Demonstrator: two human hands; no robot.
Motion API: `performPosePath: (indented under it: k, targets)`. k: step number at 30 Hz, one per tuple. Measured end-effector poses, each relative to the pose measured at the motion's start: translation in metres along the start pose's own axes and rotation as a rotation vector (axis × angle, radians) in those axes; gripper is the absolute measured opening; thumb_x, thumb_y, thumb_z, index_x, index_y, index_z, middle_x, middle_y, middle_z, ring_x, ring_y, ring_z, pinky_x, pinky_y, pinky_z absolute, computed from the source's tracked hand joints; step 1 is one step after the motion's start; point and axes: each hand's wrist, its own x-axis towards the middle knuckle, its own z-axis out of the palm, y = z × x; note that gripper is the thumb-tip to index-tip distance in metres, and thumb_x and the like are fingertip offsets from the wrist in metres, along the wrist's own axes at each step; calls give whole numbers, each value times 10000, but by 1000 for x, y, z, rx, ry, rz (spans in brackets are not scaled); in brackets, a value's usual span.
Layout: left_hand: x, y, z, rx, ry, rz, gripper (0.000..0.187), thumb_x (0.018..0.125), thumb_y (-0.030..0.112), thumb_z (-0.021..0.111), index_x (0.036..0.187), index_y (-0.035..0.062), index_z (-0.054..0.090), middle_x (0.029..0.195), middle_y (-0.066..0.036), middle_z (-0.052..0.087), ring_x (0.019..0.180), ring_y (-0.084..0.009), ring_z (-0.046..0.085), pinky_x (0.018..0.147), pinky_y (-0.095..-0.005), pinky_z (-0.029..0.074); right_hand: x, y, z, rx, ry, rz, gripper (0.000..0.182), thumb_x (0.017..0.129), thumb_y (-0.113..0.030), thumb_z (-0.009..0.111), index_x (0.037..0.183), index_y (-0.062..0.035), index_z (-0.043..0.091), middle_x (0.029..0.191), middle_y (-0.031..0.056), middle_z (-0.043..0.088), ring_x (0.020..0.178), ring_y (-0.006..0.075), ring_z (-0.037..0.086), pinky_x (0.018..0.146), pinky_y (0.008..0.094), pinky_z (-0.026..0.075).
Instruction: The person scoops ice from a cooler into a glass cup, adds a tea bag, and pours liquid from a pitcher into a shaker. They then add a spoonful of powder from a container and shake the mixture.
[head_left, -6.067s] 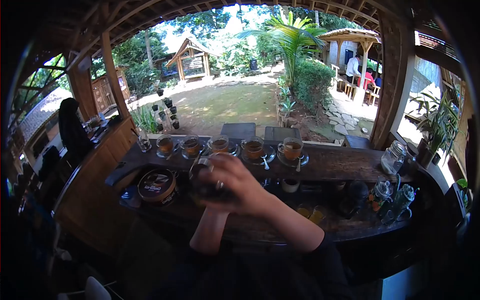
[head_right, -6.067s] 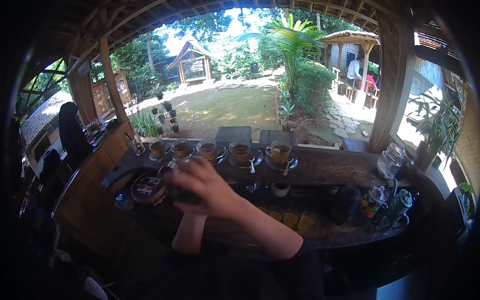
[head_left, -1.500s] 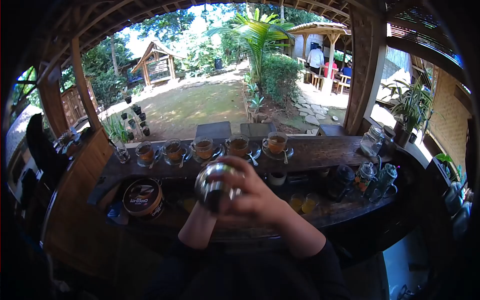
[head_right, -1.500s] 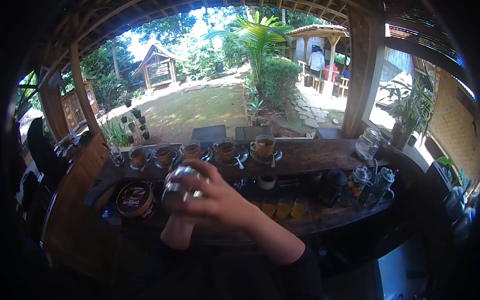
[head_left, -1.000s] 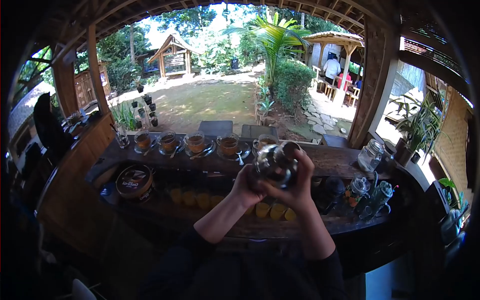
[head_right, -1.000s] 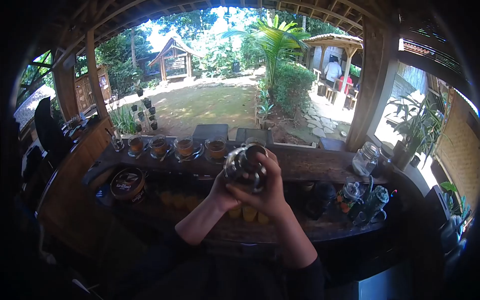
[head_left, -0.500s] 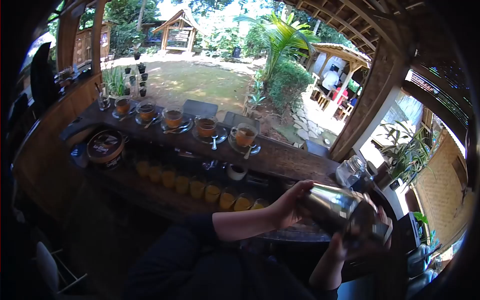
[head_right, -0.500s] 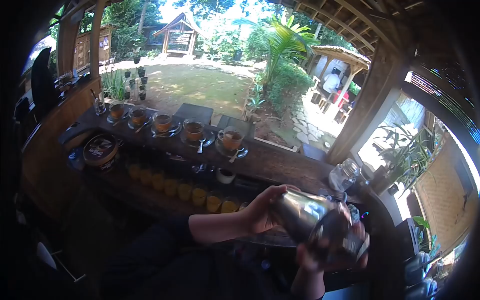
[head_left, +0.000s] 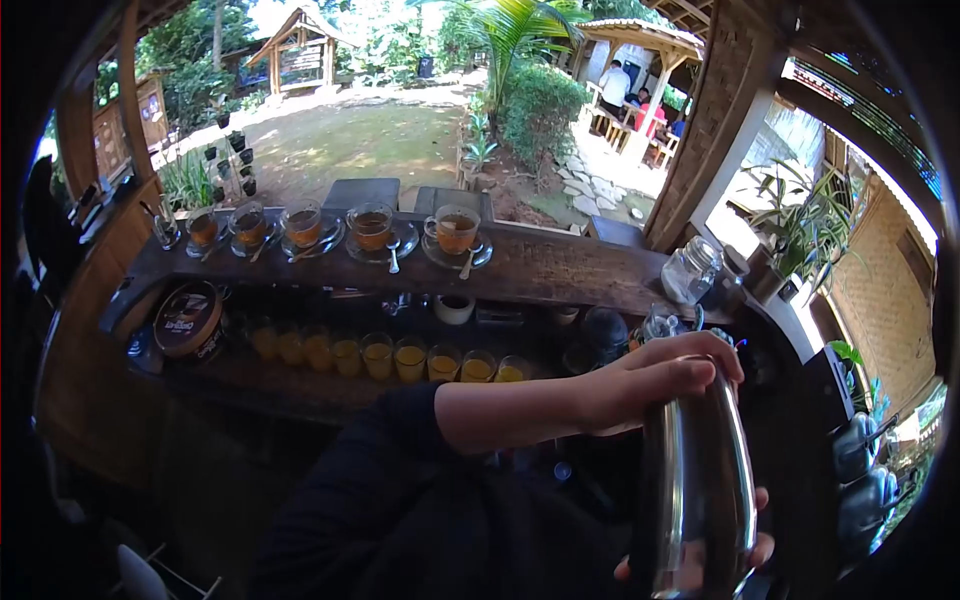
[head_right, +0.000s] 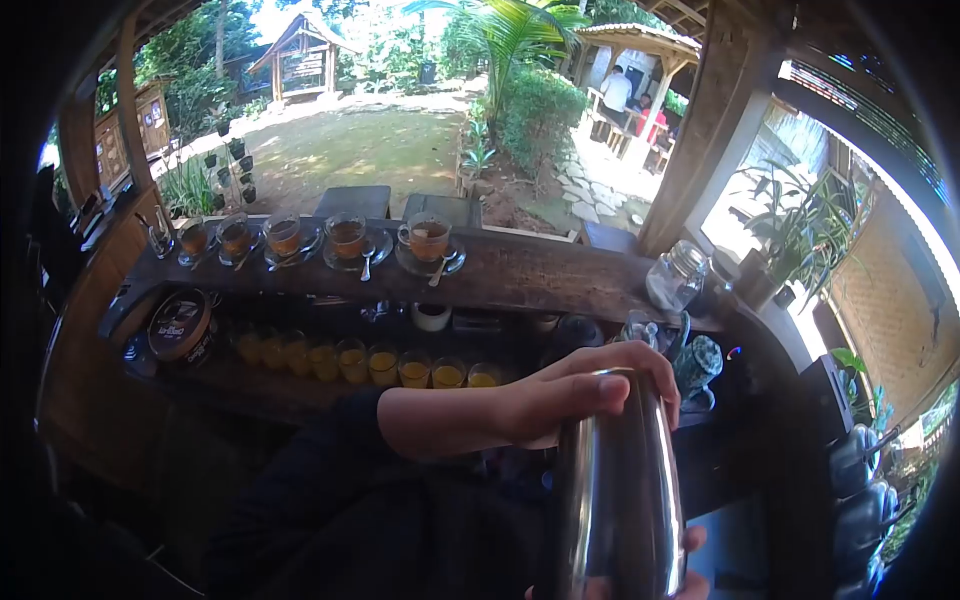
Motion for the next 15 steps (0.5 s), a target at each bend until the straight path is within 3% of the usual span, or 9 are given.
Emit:
performPosePath:
  k: [3, 4, 6, 7, 8, 11, 12, 14, 15]
  targets:
    - [7, -24, -34, -160, 323, -136, 438, 847, 426, 501, 1083, 56, 496, 1019, -109, 550, 948, -203, 560, 840, -360, 449, 56, -84, 27, -86, -265, 66, 911, 727, -293, 736, 1354, -31, 130, 1351, 207, 302, 1227, 295, 354, 1011, 397, 314]
    - [9, -37, -50, -447, 472, -204, 432, 863, 416, 466, 1107, 60, 496, 1057, -127, 564, 954, -234, 585, 858, -397, 469, 28, 61, 64, 137, 183, -381, 863, 737, -219, 720, 1343, -14, 141, 1327, 212, 346, 1217, 289, 369, 1015, 382, 307]
    - [-3, -33, -56, -435, 752, -366, 427, 880, 409, 447, 1123, 62, 491, 1089, -137, 567, 975, -257, 592, 893, -426, 466, 17, 47, 63, 70, 269, -283, 764, 768, -299, 679, 1329, -37, 230, 1300, 206, 382, 1187, 290, 407, 985, 393, 350]
    - [-6, -28, -47, -416, 744, -379, 416, 897, 401, 425, 1140, 68, 481, 1083, -129, 568, 986, -255, 590, 910, -432, 459, 14, 39, 66, 12, 359, -192, 684, 799, -378, 638, 1314, -61, 318, 1273, 200, 419, 1157, 291, 446, 954, 404, 393]
    - [-12, -6, -24, -337, 560, -276, 426, 889, 401, 450, 1145, 63, 486, 1056, -131, 569, 975, -246, 586, 878, -416, 470, 18, 30, 71, -51, 456, -107, 628, 830, -458, 597, 1299, -85, 406, 1246, 194, 456, 1127, 291, 484, 923, 415, 435]
    - [-16, 30, 5, -71, 34, -49, 426, 860, 383, 506, 1108, 38, 516, 995, -138, 575, 917, -233, 587, 822, -391, 471, 20, 4, 84, 107, 460, -150, 719, 794, -408, 651, 1326, -53, 323, 1270, 202, 427, 1153, 302, 453, 964, 413, 396]
    - [-15, 31, 1, -80, 25, -56, 426, 860, 383, 506, 1108, 38, 516, 995, -138, 575, 917, -233, 587, 822, -391, 471, 23, -4, 89, 190, 464, -180, 771, 776, -383, 679, 1339, -37, 281, 1282, 206, 413, 1166, 307, 438, 985, 411, 376]
    - [-12, 25, -23, -270, 334, -152, 424, 862, 383, 495, 1121, 47, 517, 992, -138, 578, 927, -241, 586, 834, -398, 467, 26, -19, 94, 353, 475, -243, 886, 740, -332, 733, 1366, -4, 198, 1306, 214, 385, 1193, 318, 408, 1026, 409, 336]
    - [-13, 13, -47, -381, 411, -242, 423, 864, 395, 490, 1124, 63, 515, 987, -122, 581, 912, -238, 589, 831, -395, 469, 11, 39, 99, -126, 531, -271, 891, 750, -372, 714, 1368, -4, 187, 1285, 211, 401, 1188, 329, 416, 1018, 421, 349]
